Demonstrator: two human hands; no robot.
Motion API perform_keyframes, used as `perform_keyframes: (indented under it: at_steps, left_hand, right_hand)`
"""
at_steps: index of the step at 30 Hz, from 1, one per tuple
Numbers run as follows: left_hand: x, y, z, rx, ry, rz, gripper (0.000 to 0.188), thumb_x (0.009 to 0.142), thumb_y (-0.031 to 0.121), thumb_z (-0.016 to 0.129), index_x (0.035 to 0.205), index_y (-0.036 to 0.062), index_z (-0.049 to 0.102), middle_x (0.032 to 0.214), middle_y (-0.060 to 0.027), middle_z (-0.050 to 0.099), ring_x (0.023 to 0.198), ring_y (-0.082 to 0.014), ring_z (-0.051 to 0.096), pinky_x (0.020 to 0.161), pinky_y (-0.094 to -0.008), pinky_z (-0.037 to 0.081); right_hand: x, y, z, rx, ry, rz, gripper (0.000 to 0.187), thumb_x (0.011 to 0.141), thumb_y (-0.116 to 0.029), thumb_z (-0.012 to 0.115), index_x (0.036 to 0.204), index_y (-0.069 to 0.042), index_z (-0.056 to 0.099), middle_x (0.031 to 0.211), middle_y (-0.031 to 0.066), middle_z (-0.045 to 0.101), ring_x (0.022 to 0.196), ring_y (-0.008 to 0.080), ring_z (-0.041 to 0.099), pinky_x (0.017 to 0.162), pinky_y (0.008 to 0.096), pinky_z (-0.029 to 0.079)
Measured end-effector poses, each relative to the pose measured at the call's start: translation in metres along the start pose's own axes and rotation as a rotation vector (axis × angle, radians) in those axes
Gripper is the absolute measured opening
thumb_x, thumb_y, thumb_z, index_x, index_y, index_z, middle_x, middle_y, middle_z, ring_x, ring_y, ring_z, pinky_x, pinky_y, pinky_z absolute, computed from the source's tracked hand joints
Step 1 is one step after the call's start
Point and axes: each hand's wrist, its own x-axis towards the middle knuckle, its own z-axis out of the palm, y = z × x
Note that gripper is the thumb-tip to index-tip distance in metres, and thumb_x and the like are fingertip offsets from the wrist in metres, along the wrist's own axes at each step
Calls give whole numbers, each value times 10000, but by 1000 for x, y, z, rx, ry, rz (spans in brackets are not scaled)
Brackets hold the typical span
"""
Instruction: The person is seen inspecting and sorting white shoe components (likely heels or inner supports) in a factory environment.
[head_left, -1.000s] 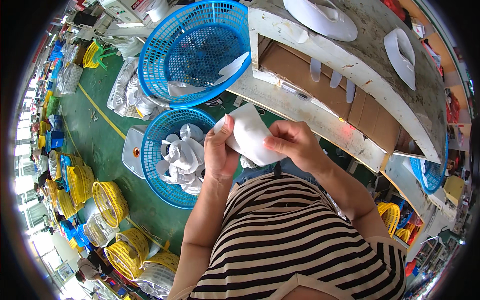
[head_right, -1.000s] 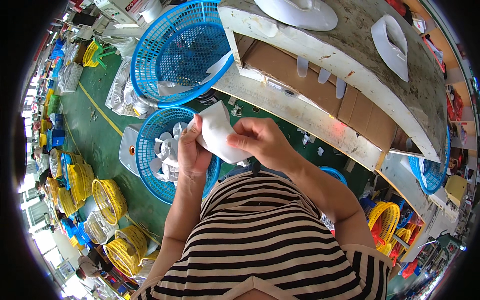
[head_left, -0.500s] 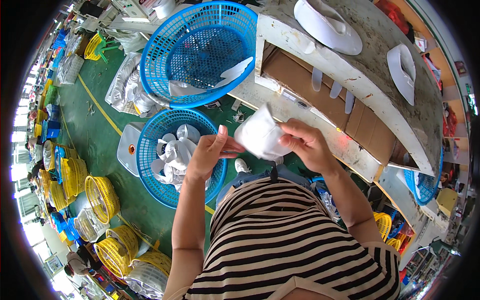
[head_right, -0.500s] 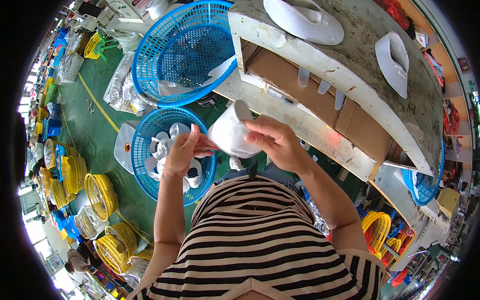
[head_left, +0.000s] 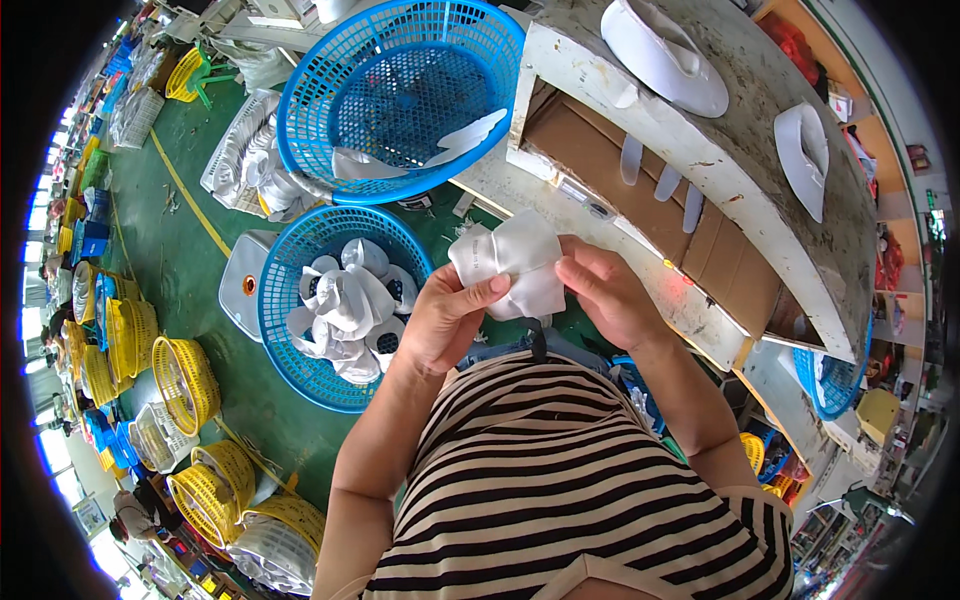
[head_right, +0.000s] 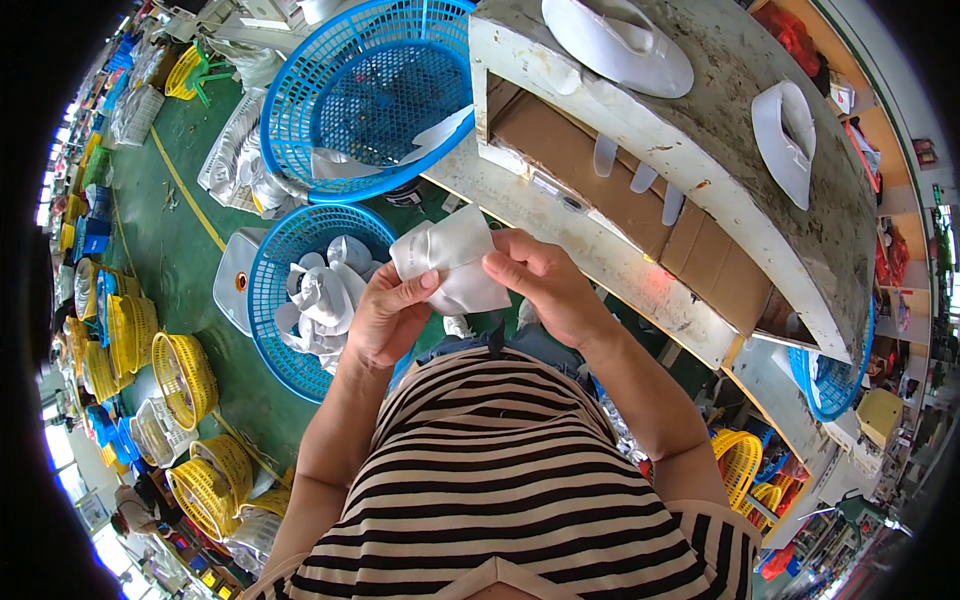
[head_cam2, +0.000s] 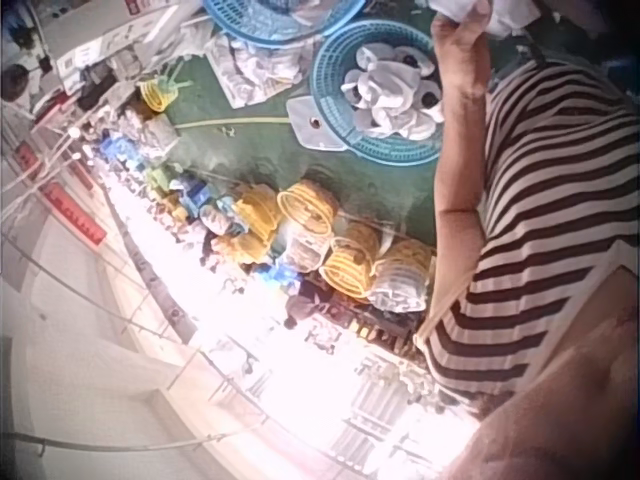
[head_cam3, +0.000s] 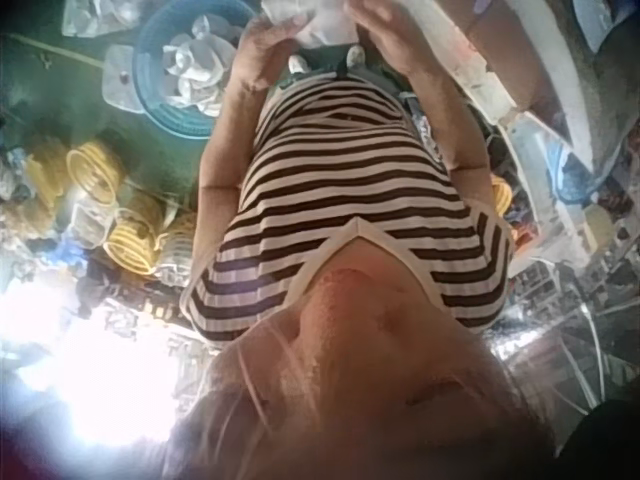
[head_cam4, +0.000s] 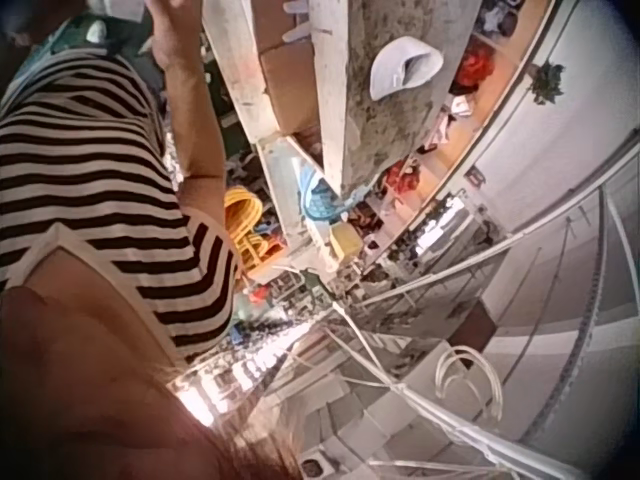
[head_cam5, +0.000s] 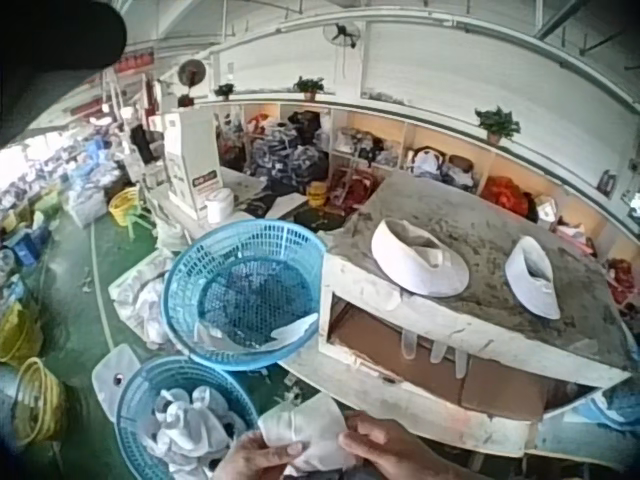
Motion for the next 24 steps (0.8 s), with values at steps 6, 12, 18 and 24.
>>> perform_keyframes:
  at_steps: [6,12,18,24]
  left_hand:
    - [2,0,2,56,10,11,303,793,81,740,1066,-4,642,1023,-82,679,945,-166,629,896,-325,465]
    - [-1,-2,5,190,37,64,342,771,107,767,1062,-23,644,996,-87,683,902,-146,628,841,-301,472]
    - [-1,4,-1,225,-45,73,398,793,183,758,1102,-34,631,1004,-96,681,910,-159,628,845,-299,469]
    - [6,19,-12,96,-190,4,612,842,396,684,1238,-34,503,1186,-108,604,1037,-175,594,943,-320,443]
  right_hand:
    - [-4,-1,13,158,30,97,349,926,-235,611,1141,38,572,1036,59,621,947,101,555,856,253,420]
    - [-14,3,19,205,19,74,311,892,-185,647,1103,39,598,1026,74,637,924,111,573,845,267,435]
    - [-19,-2,25,449,15,181,303,874,-177,666,1091,26,606,1044,84,642,922,136,591,863,291,449]
    - [-13,-13,11,447,199,20,240,906,-199,631,1087,-42,630,1036,50,646,954,139,591,889,320,450]
